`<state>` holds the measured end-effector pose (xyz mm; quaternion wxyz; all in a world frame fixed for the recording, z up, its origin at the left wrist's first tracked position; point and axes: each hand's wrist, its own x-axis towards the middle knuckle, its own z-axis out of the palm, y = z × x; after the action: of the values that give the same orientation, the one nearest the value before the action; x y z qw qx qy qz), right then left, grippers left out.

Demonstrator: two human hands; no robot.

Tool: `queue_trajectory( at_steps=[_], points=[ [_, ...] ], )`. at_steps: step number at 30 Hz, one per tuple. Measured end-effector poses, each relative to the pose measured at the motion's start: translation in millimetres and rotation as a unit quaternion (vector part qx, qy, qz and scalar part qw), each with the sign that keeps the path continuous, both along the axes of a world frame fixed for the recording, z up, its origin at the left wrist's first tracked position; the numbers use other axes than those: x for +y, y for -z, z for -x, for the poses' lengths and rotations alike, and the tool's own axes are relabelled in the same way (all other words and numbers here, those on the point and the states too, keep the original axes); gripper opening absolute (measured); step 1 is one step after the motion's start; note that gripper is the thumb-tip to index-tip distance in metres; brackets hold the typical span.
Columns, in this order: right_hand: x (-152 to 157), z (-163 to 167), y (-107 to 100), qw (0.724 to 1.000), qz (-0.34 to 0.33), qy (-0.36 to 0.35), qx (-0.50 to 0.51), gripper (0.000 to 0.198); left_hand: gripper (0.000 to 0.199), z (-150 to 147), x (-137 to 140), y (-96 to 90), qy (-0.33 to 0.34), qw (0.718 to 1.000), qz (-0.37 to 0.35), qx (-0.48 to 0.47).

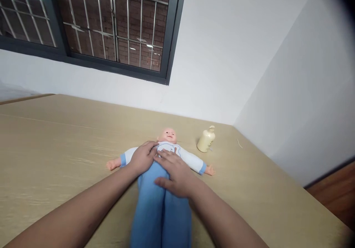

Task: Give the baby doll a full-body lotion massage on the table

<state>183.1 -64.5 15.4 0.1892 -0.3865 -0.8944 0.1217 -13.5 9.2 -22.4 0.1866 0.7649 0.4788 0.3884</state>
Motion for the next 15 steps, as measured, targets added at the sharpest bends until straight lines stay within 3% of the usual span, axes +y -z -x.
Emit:
queue_trajectory(
  at_steps=[4, 11, 15],
  points=[
    [23, -16, 8, 0.997, 0.002, 0.055, 0.05, 0.051, 0.041, -3, -1, 3.3, 0.01, 1.0, -0.019, 0.022],
    [49, -40, 33, 0.966, 0.033, 0.112, 0.233, 0.044, 0.041, -2, -4, 2.4, 0.018, 1.0, -0.02, 0.006],
    [51, -44, 37, 0.96, 0.022, 0.118, 0.253, 0.045, 0.043, -2, -6, 0.6, 0.012, 1.0, -0.021, 0.009]
  ],
)
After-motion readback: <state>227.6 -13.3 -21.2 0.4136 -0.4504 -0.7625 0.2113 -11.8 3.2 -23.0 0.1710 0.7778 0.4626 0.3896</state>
